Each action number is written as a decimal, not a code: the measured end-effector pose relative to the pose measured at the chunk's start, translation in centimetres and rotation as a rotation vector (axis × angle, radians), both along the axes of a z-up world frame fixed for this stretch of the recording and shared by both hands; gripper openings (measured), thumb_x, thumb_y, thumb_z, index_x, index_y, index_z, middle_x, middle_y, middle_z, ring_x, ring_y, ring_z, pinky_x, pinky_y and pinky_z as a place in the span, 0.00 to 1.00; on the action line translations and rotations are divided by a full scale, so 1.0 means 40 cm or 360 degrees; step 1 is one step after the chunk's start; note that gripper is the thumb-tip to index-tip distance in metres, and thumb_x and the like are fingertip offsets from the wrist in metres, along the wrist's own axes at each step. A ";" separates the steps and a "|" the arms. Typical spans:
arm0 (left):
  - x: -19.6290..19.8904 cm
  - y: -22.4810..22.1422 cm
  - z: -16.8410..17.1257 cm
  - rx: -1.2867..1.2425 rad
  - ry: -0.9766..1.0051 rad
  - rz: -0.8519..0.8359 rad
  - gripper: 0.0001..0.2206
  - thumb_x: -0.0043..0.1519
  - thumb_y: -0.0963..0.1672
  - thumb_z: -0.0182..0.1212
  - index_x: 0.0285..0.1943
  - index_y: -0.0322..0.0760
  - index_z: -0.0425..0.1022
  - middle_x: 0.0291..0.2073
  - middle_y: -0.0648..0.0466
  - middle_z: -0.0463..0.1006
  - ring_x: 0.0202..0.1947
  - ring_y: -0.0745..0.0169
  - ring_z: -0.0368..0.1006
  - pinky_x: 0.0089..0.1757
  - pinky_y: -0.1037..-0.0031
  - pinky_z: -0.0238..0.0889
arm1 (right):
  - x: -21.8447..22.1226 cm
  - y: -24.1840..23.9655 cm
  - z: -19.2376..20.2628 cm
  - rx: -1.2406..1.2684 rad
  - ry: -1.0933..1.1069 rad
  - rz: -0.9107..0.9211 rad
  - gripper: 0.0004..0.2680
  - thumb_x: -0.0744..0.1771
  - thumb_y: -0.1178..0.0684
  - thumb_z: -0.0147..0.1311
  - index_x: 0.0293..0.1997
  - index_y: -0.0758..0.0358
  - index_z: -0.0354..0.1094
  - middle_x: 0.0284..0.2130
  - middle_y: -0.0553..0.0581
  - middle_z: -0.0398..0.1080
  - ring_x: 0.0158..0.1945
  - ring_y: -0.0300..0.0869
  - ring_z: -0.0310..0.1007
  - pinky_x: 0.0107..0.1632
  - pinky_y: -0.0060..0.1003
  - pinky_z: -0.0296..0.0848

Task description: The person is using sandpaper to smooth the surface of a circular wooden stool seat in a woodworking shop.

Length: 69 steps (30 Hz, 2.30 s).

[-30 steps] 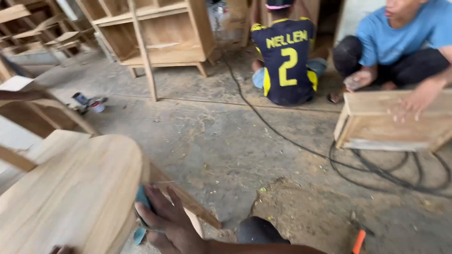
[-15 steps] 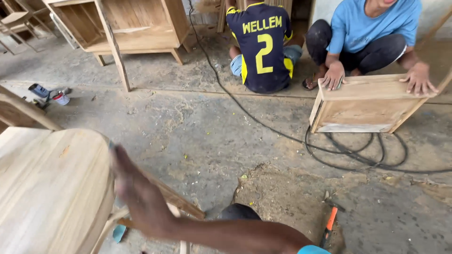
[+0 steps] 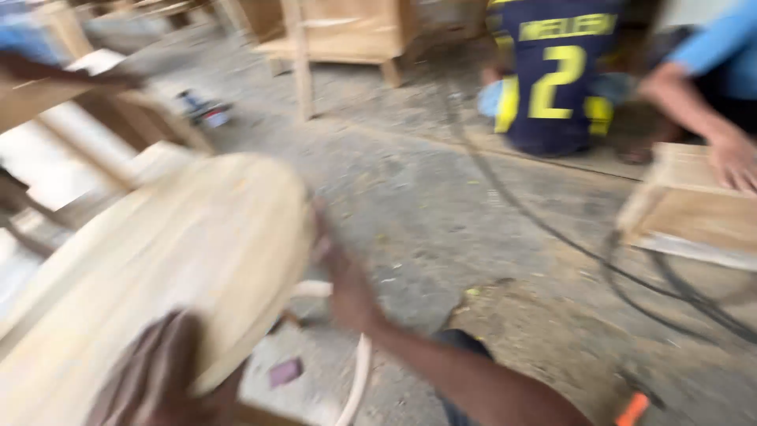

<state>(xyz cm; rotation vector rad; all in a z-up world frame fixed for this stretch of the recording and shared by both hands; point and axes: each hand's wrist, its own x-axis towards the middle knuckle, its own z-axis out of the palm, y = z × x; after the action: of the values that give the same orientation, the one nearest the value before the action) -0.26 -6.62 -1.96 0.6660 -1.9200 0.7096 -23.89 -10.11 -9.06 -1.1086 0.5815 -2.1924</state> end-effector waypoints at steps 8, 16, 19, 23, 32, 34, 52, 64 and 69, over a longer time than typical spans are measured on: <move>-0.075 0.026 0.093 0.0036 -0.0032 0.0174 0.17 0.59 0.52 0.80 0.50 0.43 0.90 0.48 0.56 0.90 0.50 0.57 0.87 0.50 0.63 0.81 | 0.030 0.137 0.091 0.0025 0.0225 -0.0005 0.25 0.76 0.43 0.25 0.83 0.65 0.26 0.84 0.58 0.27 0.86 0.49 0.21 0.83 0.54 0.27; -0.082 0.023 0.092 0.0050 -0.0012 0.0160 0.29 0.66 0.62 0.53 0.54 0.42 0.88 0.51 0.55 0.89 0.54 0.54 0.86 0.50 0.61 0.80 | 0.072 0.148 0.132 0.0027 0.0024 -0.0028 0.26 0.75 0.41 0.28 0.84 0.55 0.25 0.84 0.53 0.29 0.86 0.46 0.28 0.82 0.51 0.38; -0.082 0.022 0.099 0.0048 -0.0007 0.0172 0.18 0.62 0.53 0.74 0.55 0.43 0.89 0.51 0.55 0.90 0.53 0.55 0.87 0.50 0.62 0.81 | 0.080 0.154 0.157 -0.0222 0.0635 -0.0485 0.27 0.79 0.41 0.30 0.83 0.63 0.18 0.84 0.63 0.22 0.89 0.57 0.22 0.90 0.58 0.39; -0.075 0.023 0.087 0.0067 -0.0019 0.0135 0.24 0.66 0.58 0.61 0.56 0.41 0.86 0.54 0.53 0.88 0.55 0.53 0.85 0.53 0.62 0.78 | 0.037 0.165 0.051 -0.0211 0.1411 -0.1047 0.20 0.80 0.45 0.30 0.87 0.50 0.35 0.86 0.58 0.31 0.90 0.55 0.25 0.90 0.62 0.24; -0.067 0.035 0.093 0.0089 -0.0045 0.0111 0.20 0.61 0.54 0.74 0.55 0.40 0.88 0.51 0.51 0.89 0.53 0.53 0.86 0.51 0.61 0.81 | 0.003 0.150 0.026 -0.0313 0.1848 -0.1325 0.20 0.81 0.42 0.19 0.89 0.42 0.26 0.87 0.44 0.26 0.90 0.44 0.21 0.87 0.69 0.16; -0.086 0.040 0.102 0.0065 -0.0024 0.0165 0.30 0.67 0.62 0.52 0.54 0.40 0.89 0.52 0.52 0.89 0.54 0.52 0.86 0.50 0.61 0.81 | -0.026 0.128 0.095 0.0052 0.1057 -0.0957 0.23 0.79 0.38 0.29 0.83 0.61 0.43 0.82 0.64 0.46 0.88 0.58 0.38 0.88 0.63 0.32; -0.079 0.020 0.081 0.0165 -0.0033 0.0185 0.20 0.58 0.51 0.77 0.57 0.43 0.87 0.52 0.53 0.89 0.53 0.53 0.86 0.52 0.58 0.81 | -0.061 0.135 0.099 -0.0202 0.1071 -0.0657 0.22 0.79 0.43 0.36 0.84 0.61 0.42 0.83 0.62 0.45 0.89 0.57 0.37 0.87 0.61 0.14; -0.077 0.017 0.088 0.0043 -0.0013 0.0185 0.22 0.58 0.57 0.77 0.52 0.43 0.89 0.49 0.55 0.89 0.51 0.57 0.86 0.50 0.62 0.81 | -0.014 0.121 0.008 -0.0390 -0.0237 0.0765 0.26 0.76 0.62 0.46 0.85 0.53 0.35 0.78 0.57 0.50 0.83 0.49 0.46 0.86 0.51 0.36; -0.082 0.013 0.086 0.0054 0.0016 0.0194 0.21 0.58 0.55 0.77 0.53 0.43 0.89 0.51 0.55 0.89 0.53 0.57 0.86 0.52 0.62 0.80 | -0.027 0.163 0.110 -0.0125 0.1097 -0.0571 0.20 0.78 0.46 0.27 0.84 0.58 0.34 0.84 0.58 0.34 0.88 0.51 0.27 0.87 0.56 0.26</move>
<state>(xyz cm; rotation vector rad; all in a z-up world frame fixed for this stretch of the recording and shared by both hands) -3.54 -6.10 1.46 0.8114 -1.8979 0.7494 -24.98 -3.61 -4.67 -1.9477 1.0568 -2.0941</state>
